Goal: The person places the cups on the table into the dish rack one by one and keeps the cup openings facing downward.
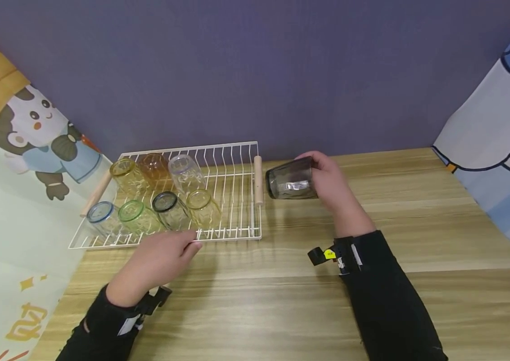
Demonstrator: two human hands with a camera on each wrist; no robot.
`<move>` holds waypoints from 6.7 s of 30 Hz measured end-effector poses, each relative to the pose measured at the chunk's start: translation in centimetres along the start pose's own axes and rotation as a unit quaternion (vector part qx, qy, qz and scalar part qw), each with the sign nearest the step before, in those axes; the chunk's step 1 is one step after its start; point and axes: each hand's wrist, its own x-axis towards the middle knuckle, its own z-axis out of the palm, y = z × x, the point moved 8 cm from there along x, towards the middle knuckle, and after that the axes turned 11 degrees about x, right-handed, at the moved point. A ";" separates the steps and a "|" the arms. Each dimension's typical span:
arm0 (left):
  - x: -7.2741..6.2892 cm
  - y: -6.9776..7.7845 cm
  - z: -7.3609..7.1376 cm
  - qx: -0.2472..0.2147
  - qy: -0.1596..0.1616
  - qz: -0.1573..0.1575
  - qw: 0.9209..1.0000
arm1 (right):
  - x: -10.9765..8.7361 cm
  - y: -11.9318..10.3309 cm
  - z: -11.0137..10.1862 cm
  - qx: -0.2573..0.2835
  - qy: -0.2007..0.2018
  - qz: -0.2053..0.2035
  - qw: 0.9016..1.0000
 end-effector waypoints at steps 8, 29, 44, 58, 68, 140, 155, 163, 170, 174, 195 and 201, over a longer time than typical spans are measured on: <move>0.1 0.0 -0.2 0.004 0.014 -0.001 1.000 | -1.4 -1.0 0.1 0.130 0.004 -0.043 0.991; -0.1 0.1 -0.2 0.001 0.010 -0.003 1.000 | -3.2 -0.1 5.2 0.139 -0.022 -0.032 0.990; -0.9 -0.3 -0.7 -0.044 -0.005 -0.005 0.999 | -4.1 -0.8 6.3 0.139 -0.037 -0.029 0.989; -2.5 -0.5 -5.1 -0.058 0.128 0.008 0.990 | -3.8 -0.5 6.3 0.126 -0.023 -0.027 0.991; -2.4 0.8 -6.8 -0.327 0.355 0.067 0.873 | -4.7 -0.5 7.4 0.104 -0.015 0.004 0.994; 0.9 2.1 -7.9 -0.526 0.326 0.111 0.778 | -0.4 1.8 4.2 0.004 -0.005 0.070 0.997; 1.0 2.2 -8.4 -0.528 0.331 0.125 0.772 | 3.1 4.1 7.9 0.027 -0.037 0.224 0.974; 0.8 2.3 -8.7 -0.525 0.337 0.129 0.771 | 3.6 4.9 9.8 0.008 -0.046 0.223 0.974; -0.2 0.2 -9.7 -0.529 0.364 0.097 0.761 | 3.8 6.2 11.3 0.039 -0.025 0.231 0.972; -1.1 -2.1 -10.0 -0.538 0.391 0.071 0.743 | 3.7 6.3 11.5 0.032 -0.006 0.213 0.977; -2.4 -6.6 -13.8 -0.149 0.302 0.092 0.937 | 0.5 7.7 14.8 0.019 0.062 0.149 0.987; 0.5 -6.0 -15.5 -0.007 0.267 0.157 0.951 | 0.6 7.8 15.4 0.007 0.063 0.151 0.986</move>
